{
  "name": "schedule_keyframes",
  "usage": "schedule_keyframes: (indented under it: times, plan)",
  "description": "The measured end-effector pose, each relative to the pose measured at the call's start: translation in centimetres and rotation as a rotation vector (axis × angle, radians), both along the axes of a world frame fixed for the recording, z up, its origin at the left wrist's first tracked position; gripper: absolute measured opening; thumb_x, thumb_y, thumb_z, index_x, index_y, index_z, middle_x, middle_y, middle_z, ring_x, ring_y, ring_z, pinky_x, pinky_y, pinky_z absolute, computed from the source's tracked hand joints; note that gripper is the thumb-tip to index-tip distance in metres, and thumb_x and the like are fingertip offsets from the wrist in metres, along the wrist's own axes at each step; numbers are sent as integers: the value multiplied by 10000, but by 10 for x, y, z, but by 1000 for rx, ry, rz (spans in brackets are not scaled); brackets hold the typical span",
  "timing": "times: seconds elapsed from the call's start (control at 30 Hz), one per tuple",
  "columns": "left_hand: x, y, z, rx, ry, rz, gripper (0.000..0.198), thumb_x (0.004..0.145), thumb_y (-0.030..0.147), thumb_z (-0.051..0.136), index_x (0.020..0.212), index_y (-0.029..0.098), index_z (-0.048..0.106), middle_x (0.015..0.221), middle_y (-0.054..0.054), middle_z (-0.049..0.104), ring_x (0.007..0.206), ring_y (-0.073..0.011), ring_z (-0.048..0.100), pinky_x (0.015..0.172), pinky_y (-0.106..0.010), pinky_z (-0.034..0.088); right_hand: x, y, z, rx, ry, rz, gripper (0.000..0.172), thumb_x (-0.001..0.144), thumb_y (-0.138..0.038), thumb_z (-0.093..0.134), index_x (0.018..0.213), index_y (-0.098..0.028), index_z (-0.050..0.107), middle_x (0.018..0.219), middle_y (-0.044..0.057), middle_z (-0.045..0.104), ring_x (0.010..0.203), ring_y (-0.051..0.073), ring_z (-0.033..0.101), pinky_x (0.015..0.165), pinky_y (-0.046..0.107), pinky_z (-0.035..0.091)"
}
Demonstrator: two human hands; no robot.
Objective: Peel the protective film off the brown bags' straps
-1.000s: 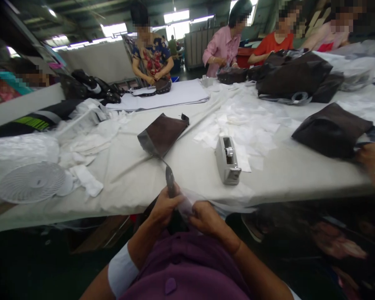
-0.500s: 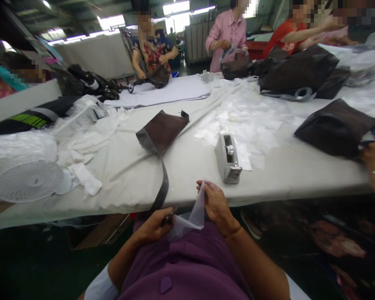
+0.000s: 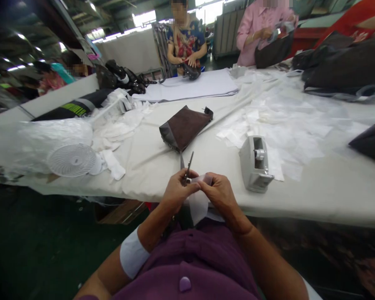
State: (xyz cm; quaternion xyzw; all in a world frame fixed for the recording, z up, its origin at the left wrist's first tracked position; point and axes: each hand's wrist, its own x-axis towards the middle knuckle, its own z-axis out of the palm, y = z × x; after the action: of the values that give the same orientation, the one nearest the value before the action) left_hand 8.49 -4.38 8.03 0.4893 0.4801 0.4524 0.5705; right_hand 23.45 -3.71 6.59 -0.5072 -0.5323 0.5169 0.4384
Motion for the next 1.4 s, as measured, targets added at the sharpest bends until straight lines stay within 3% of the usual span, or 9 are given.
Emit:
schedule_keyframes:
  times: [0.17,0.43,0.6,0.73,0.9,1.03,1.2,1.3,1.4]
  plan:
    - [-5,4,-4,-117,-125,-4,171,670,275,694,718,140,602,604,17,543,527,-70,401,510,-216,288,5,-7,-8,-109,68,155,246,692,-373,712,664,-155,602,595,-20,531,556,107,437,507,232,329]
    - [-8,2,-5,-150,-159,-16,149,689,272,674,724,135,628,589,24,511,529,-75,409,518,-226,295,6,-18,-14,-83,6,169,207,753,-362,668,725,-166,608,640,-16,554,583,121,449,529,244,334]
    - [-8,-1,-8,-50,-156,137,236,670,281,714,610,157,522,549,53,453,539,-69,390,543,-218,309,0,-21,-20,-134,120,157,216,772,-378,665,805,-168,630,678,-12,589,596,129,478,548,249,366]
    - [-10,-6,-8,-87,-226,173,297,667,360,738,653,164,516,558,60,456,538,-67,395,550,-215,324,-5,-22,-25,-100,113,127,208,777,-368,668,735,-171,612,639,-22,561,580,117,458,539,241,360]
    - [-12,-10,-6,-166,-275,88,320,594,264,782,860,159,638,721,11,600,621,-99,505,613,-241,390,-8,-19,-26,-84,114,79,207,773,-382,672,788,-179,638,716,-1,621,618,138,509,570,256,404]
    - [-10,-10,-11,-147,-231,137,177,654,281,726,699,144,623,629,9,580,604,-104,507,626,-253,388,-12,-20,-28,-108,97,80,249,763,-415,676,841,-180,653,740,15,645,628,159,540,569,271,420]
    - [-8,-10,-15,-51,-104,173,261,666,320,730,620,157,532,572,48,463,569,-83,414,565,-237,325,-13,-21,-32,-134,108,95,225,777,-405,663,794,-184,624,714,12,620,620,154,535,559,270,424]
    - [-9,-9,-15,-16,-35,182,281,668,320,737,623,163,508,587,54,432,583,-83,390,559,-234,309,-10,-21,-30,-54,100,12,228,768,-369,674,911,-204,611,773,11,605,657,151,544,591,274,445]
    - [-10,-9,-14,40,79,178,282,675,330,737,628,166,513,609,47,460,605,-92,412,587,-240,329,-6,-19,-22,208,7,-187,391,737,-299,698,1101,-240,570,932,33,588,768,168,567,674,304,473]
